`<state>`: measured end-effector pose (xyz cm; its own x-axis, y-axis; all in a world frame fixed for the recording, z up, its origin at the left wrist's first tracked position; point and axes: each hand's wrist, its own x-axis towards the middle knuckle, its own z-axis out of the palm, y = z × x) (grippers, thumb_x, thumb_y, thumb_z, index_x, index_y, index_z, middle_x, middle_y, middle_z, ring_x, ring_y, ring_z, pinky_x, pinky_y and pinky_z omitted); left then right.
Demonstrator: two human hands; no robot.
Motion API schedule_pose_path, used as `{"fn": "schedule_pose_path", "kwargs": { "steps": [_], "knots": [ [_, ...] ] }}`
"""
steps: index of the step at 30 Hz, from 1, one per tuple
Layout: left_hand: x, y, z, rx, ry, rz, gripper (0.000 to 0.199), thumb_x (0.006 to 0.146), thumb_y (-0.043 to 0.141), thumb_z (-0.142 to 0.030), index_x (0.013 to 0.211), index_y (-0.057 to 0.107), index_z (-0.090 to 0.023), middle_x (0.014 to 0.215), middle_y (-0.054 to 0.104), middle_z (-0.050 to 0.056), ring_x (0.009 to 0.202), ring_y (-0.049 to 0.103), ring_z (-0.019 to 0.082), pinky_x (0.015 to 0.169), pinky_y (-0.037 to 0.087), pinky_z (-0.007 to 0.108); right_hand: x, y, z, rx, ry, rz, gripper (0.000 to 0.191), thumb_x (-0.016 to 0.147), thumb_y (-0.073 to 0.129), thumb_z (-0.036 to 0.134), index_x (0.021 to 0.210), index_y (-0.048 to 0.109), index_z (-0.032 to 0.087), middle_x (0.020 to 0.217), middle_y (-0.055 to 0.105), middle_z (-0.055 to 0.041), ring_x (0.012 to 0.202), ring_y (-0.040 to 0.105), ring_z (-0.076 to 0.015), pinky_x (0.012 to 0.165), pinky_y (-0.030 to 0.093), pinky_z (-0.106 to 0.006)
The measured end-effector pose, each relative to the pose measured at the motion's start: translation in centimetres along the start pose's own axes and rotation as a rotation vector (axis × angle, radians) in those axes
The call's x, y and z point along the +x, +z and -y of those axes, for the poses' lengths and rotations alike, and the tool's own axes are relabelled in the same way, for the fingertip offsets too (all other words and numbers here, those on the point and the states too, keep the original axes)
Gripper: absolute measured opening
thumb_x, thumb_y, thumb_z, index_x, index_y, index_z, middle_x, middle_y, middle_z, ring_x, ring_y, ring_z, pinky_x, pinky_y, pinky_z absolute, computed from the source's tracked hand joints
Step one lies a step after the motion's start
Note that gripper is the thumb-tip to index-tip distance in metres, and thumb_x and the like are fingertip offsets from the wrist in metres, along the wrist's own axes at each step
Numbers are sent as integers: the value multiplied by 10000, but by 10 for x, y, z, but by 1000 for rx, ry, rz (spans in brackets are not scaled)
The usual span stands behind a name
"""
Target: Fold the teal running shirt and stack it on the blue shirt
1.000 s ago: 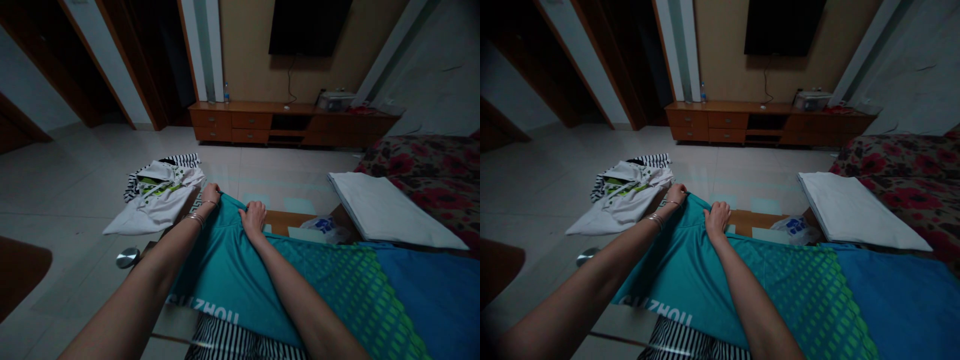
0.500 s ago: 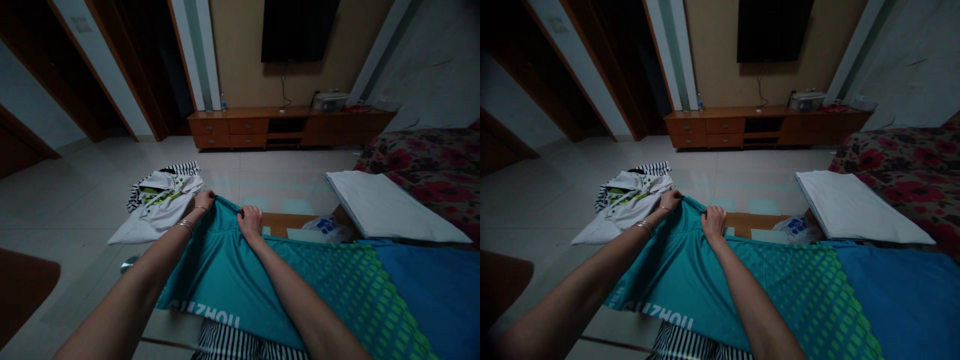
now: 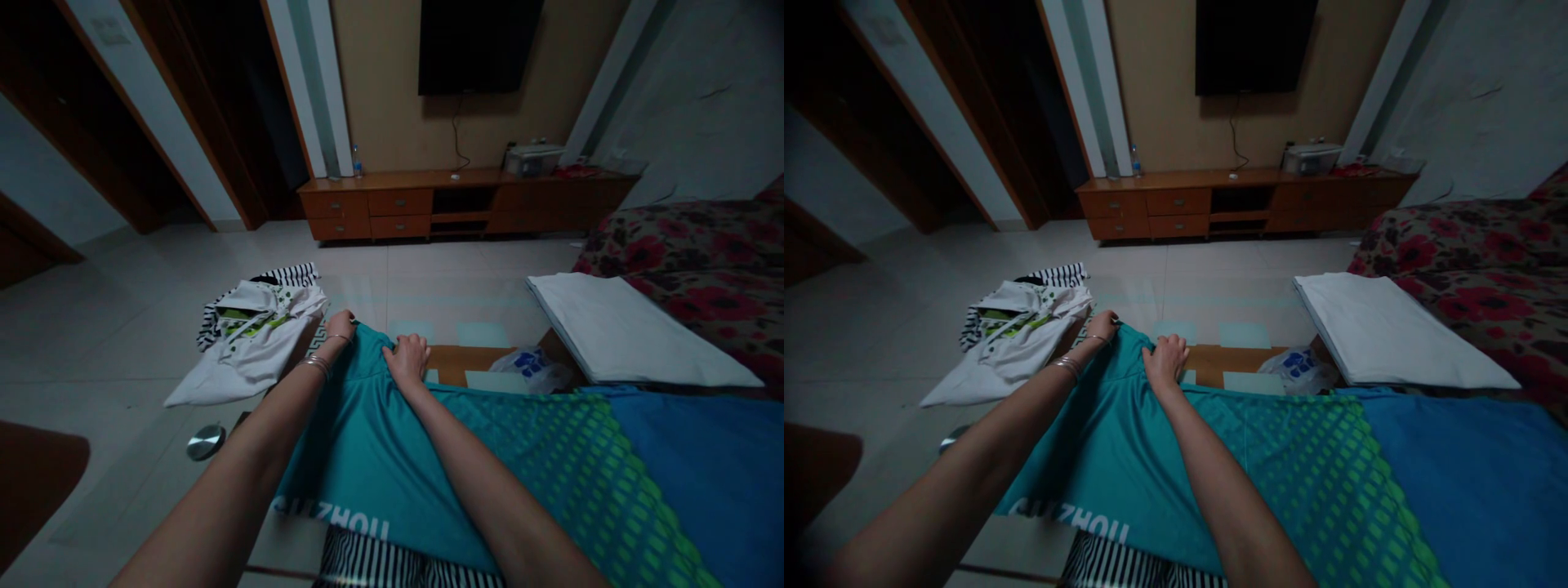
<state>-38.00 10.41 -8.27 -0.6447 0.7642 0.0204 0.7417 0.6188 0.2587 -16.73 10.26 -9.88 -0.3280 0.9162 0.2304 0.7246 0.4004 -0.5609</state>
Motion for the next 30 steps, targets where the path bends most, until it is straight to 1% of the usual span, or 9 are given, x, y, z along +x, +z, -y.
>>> {"fn": "schedule_pose_path", "kwargs": {
  "steps": [3,6,8,12,16,20,23,26,30],
  "knots": [
    [3,-1,1,5,-28,44,165,751,662,-179,913,682,-198,981,717,108,981,635,262,861,454,365,1,1,-1,-2,-8,11,243,811,660,407,882,676,176,1016,607,-142,1056,465,-301,879,339,-408],
    [1,-4,3,-83,-45,17,115,752,653,-169,855,641,-219,966,701,90,981,620,259,869,445,365,2,4,-3,33,-38,28,126,820,634,304,824,638,178,969,623,-113,1015,502,-264,863,357,-363],
    [-4,-7,5,-161,-48,-25,117,779,617,-156,884,614,-208,977,684,93,979,608,241,877,439,341,2,5,-3,100,-54,60,80,826,585,210,893,620,183,924,641,-78,940,545,-224,827,376,-319],
    [-11,-12,11,-235,-55,-74,129,830,560,-155,958,576,-163,1011,654,103,955,601,201,869,439,290,2,9,-3,252,-86,106,249,845,514,156,1084,577,188,945,668,-48,869,597,-182,780,407,-269],
    [-11,-14,16,-302,-90,-86,189,809,578,-137,997,567,-148,990,650,73,881,606,160,816,459,255,3,13,-5,379,-136,60,357,842,505,167,1196,549,179,1023,666,-64,894,612,-174,807,435,-262],
    [-6,-14,15,-349,-108,-74,248,792,620,-160,1035,592,-117,987,658,80,849,613,151,786,470,245,6,18,-9,543,-145,0,383,834,495,167,1211,564,175,930,657,-45,773,605,-160,754,456,-260],
    [-4,-12,13,-355,-106,-65,250,786,625,-154,1032,623,-111,1002,667,94,878,619,172,809,471,262,9,22,-12,633,-83,-28,342,838,512,192,1170,585,156,863,642,-37,703,592,-152,707,461,-255],
    [-6,-8,10,-340,-100,-59,231,789,610,-142,1016,647,-125,1021,673,104,944,618,201,862,457,283,10,25,-14,620,-68,-57,264,831,537,195,1079,618,152,877,646,-53,729,590,-161,739,467,-270],
    [-3,-8,10,-338,-77,-27,258,861,572,-300,1043,647,-134,1026,675,118,974,616,226,881,445,301,13,26,-15,594,-61,-93,209,860,544,254,1014,636,147,956,653,-97,815,597,-184,791,469,-290]
  ]
}}
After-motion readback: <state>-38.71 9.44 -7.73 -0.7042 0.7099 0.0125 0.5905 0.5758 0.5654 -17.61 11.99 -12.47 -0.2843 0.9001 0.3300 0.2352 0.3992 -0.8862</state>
